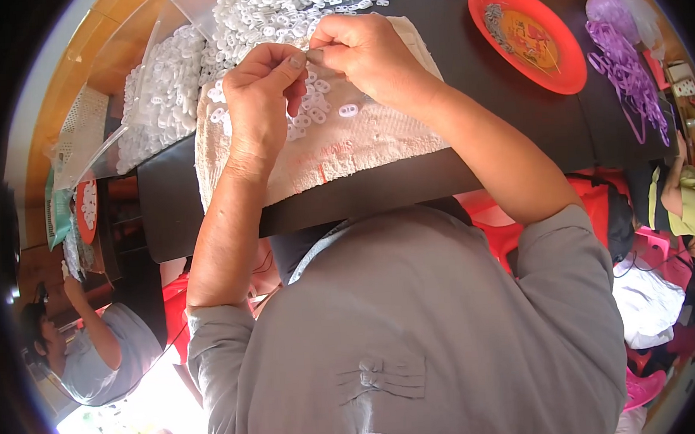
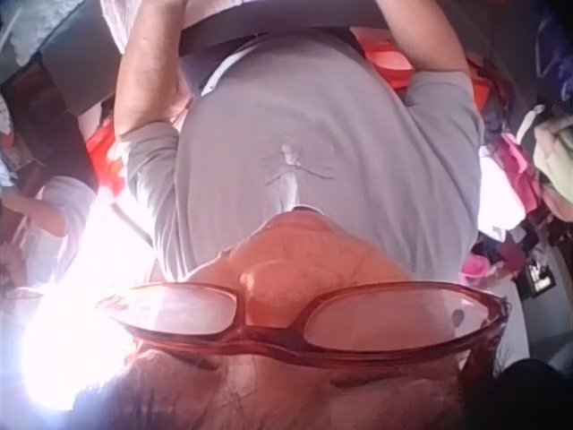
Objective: Manually assembling small white plastic parts on a table.
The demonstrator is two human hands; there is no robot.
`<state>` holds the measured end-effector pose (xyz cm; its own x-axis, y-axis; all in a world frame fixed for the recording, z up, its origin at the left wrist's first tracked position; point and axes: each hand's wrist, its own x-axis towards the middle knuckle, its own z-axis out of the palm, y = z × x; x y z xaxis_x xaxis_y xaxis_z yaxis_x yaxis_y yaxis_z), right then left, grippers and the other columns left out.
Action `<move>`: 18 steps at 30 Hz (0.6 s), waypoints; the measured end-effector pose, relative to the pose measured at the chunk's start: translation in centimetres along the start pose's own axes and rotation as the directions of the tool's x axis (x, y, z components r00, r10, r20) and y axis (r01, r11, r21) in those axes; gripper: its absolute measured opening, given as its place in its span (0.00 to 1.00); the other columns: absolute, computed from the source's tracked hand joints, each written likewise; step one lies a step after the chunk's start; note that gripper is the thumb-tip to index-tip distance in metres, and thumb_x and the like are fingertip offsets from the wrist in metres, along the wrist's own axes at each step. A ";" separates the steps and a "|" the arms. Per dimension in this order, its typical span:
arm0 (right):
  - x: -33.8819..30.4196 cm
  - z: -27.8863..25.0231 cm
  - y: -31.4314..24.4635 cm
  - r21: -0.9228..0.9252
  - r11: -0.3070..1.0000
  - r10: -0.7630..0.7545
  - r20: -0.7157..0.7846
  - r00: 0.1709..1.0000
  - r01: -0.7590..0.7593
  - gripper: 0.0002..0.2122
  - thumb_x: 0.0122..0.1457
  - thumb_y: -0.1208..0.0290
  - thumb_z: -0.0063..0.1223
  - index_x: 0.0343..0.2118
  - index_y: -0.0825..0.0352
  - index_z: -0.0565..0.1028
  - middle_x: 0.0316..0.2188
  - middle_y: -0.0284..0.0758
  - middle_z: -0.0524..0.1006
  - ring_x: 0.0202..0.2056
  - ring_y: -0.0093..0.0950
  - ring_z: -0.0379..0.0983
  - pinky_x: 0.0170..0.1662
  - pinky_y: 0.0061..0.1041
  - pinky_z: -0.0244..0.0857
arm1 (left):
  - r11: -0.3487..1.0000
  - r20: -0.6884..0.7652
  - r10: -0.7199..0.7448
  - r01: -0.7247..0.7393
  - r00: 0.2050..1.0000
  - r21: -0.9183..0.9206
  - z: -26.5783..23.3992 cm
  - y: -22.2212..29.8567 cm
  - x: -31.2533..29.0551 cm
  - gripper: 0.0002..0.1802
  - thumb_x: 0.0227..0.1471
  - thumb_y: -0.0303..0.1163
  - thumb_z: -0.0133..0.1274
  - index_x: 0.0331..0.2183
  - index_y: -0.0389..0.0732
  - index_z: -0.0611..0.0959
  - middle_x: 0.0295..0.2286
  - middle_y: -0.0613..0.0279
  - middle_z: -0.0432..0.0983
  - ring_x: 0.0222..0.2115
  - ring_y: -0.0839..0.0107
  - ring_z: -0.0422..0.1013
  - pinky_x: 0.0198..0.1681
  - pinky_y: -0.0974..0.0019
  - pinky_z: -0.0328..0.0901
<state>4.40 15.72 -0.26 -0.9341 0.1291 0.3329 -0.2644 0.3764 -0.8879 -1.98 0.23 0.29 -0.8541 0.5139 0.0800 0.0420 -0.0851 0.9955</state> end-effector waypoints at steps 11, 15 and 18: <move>-0.7 -1.8 -1.1 -0.641 0.701 -0.120 0.325 0.938 0.312 0.04 0.51 0.72 0.54 0.24 0.66 0.73 0.15 0.40 0.70 0.21 0.38 0.70 0.27 0.36 0.62 | 0.924 -0.050 -0.125 0.098 0.991 -0.369 -1.5 0.3 1.1 0.05 0.49 0.24 0.55 0.29 0.31 0.79 0.21 0.57 0.75 0.17 0.74 0.68 0.16 0.72 0.60; -1.6 -0.6 -2.2 -0.732 0.602 0.072 0.449 0.891 0.320 0.02 0.45 0.75 0.53 0.22 0.67 0.76 0.18 0.42 0.74 0.26 0.41 0.75 0.30 0.41 0.66 | 0.915 -0.024 -0.147 0.127 0.989 -0.382 -1.3 0.5 0.9 0.06 0.48 0.24 0.56 0.29 0.31 0.78 0.20 0.56 0.75 0.16 0.73 0.68 0.15 0.73 0.61; -1.9 -0.7 -2.0 -0.693 0.611 0.021 0.496 0.868 0.382 0.02 0.45 0.76 0.53 0.21 0.67 0.76 0.18 0.42 0.74 0.26 0.42 0.75 0.29 0.41 0.66 | 0.909 -0.015 -0.165 0.146 0.986 -0.390 -1.3 0.6 0.9 0.06 0.48 0.24 0.56 0.29 0.31 0.78 0.21 0.55 0.76 0.16 0.73 0.69 0.15 0.73 0.61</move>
<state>6.91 15.32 1.10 -0.9353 -0.3353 0.1129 -0.3518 0.9154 -0.1955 -3.44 -0.47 0.86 -0.8569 0.5082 -0.0859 -0.2885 -0.3348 0.8970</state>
